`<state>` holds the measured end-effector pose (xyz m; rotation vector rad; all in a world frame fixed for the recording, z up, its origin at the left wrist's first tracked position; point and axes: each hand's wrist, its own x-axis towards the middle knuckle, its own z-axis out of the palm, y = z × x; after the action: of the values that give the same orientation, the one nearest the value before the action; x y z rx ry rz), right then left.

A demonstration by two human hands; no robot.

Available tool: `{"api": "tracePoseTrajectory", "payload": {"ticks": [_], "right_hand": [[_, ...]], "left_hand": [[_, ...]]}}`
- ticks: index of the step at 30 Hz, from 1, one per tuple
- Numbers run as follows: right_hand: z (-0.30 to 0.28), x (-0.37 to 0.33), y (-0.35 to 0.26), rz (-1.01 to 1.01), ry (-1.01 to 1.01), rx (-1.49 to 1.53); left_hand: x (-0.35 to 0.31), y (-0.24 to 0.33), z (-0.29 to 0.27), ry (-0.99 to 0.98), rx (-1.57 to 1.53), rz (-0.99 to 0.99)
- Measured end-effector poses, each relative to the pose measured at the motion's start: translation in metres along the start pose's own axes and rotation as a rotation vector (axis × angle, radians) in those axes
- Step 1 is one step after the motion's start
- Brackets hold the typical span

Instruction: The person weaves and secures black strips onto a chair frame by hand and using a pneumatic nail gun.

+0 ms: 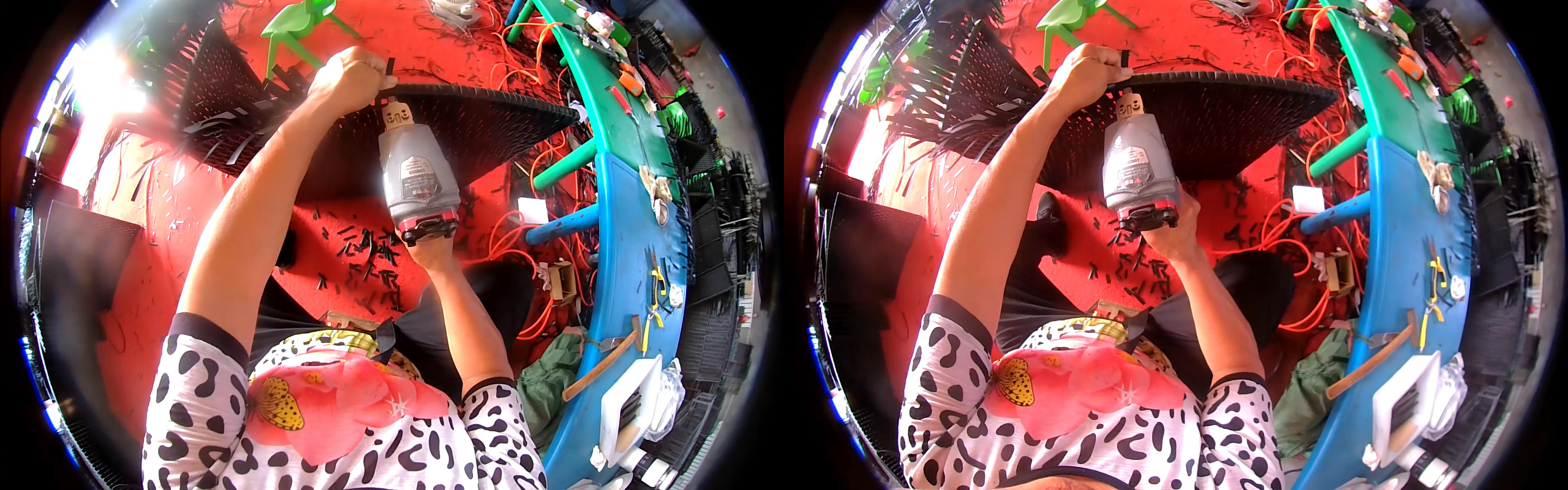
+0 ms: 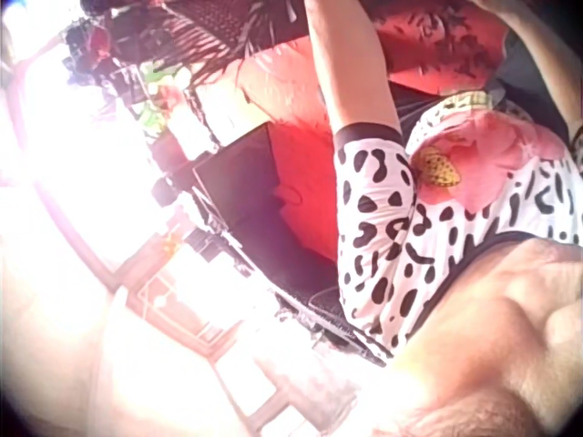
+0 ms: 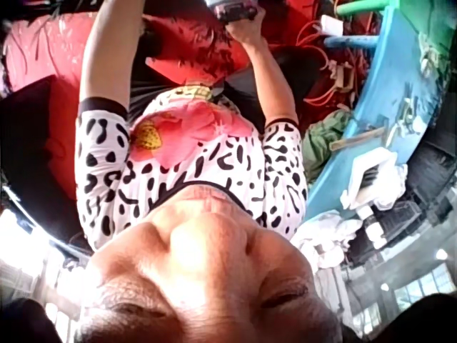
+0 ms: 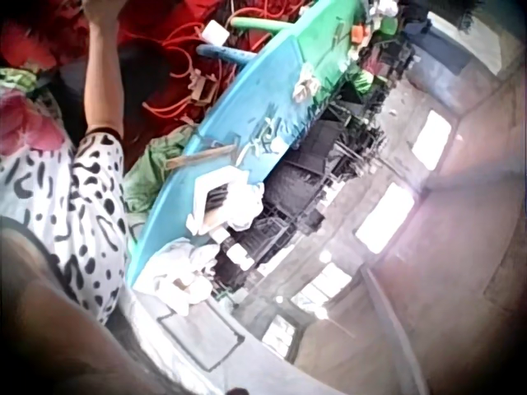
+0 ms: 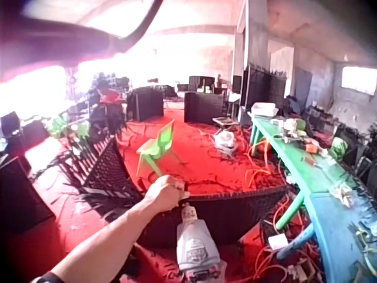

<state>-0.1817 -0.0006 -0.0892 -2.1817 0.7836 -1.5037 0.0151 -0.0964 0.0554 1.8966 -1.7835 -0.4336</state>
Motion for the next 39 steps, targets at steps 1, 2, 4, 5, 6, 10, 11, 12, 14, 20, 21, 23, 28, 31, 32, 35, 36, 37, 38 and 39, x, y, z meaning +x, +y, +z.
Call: {"api": "tracePoseTrajectory", "payload": {"ticks": [1,2,4,5,6,10,11,12,14,20,21,23,28,31,32,35,36,37,38,39], "right_hand": [[0.0,0.0,0.002,0.002,-0.001,-0.001],[0.001,0.0,0.004,-0.015,-0.012,-0.039],[0.002,0.0,0.005,-0.033,-0.027,-0.073],[0.004,-0.001,0.005,0.003,-0.006,-0.026],[0.005,-0.002,0.005,0.041,0.016,0.02],[0.008,-0.007,0.013,0.007,-0.018,-0.104],[0.009,-0.007,0.012,0.051,-0.015,-0.054],[0.009,-0.007,0.011,0.095,-0.014,-0.003],[0.011,-0.008,0.013,0.095,-0.022,-0.031],[0.011,-0.004,0.009,0.162,-0.023,0.065],[0.01,-0.003,0.008,0.122,-0.032,-0.005],[0.011,-0.005,0.01,0.134,-0.039,0.005],[0.022,-0.013,0.02,0.174,0.001,0.16],[0.026,-0.014,0.021,0.218,0.03,0.156],[0.026,-0.014,0.021,0.208,0.052,0.168],[0.031,-0.016,0.024,0.249,0.05,0.21],[0.033,-0.017,0.026,0.3,0.031,0.235],[0.035,-0.018,0.027,0.305,0.028,0.234],[0.037,-0.018,0.03,0.262,0.055,0.217],[0.038,-0.018,0.032,0.217,0.082,0.2]], "left_hand": [[-0.001,0.002,0.0,-0.009,-0.015,0.005],[0.0,0.002,0.0,-0.011,-0.016,0.005],[-0.001,0.002,-0.001,0.012,-0.02,0.003],[-0.001,0.002,-0.002,0.012,-0.02,0.001],[-0.001,0.003,-0.002,0.001,-0.012,-0.01],[0.001,0.004,-0.002,-0.012,0.018,-0.009],[0.001,0.004,-0.001,-0.014,0.018,-0.01],[0.001,0.003,0.002,0.047,-0.016,0.034],[0.001,0.0,0.004,0.106,-0.05,0.076],[0.004,-0.003,0.007,0.144,-0.06,0.079],[0.004,-0.002,0.006,0.137,-0.063,0.073],[0.004,-0.002,0.005,0.129,-0.065,0.065],[0.003,-0.003,0.006,0.13,-0.03,0.109],[0.001,-0.001,0.003,0.079,-0.031,0.1],[0.0,0.0,0.004,0.076,-0.031,0.096],[-0.001,0.001,0.002,0.111,-0.064,0.124],[0.0,0.003,-0.002,0.06,-0.008,0.102],[0.001,0.002,-0.003,0.009,0.048,0.081],[0.004,-0.003,0.001,0.005,0.046,0.077],[0.004,-0.007,0.005,0.058,0.126,0.195]]}}
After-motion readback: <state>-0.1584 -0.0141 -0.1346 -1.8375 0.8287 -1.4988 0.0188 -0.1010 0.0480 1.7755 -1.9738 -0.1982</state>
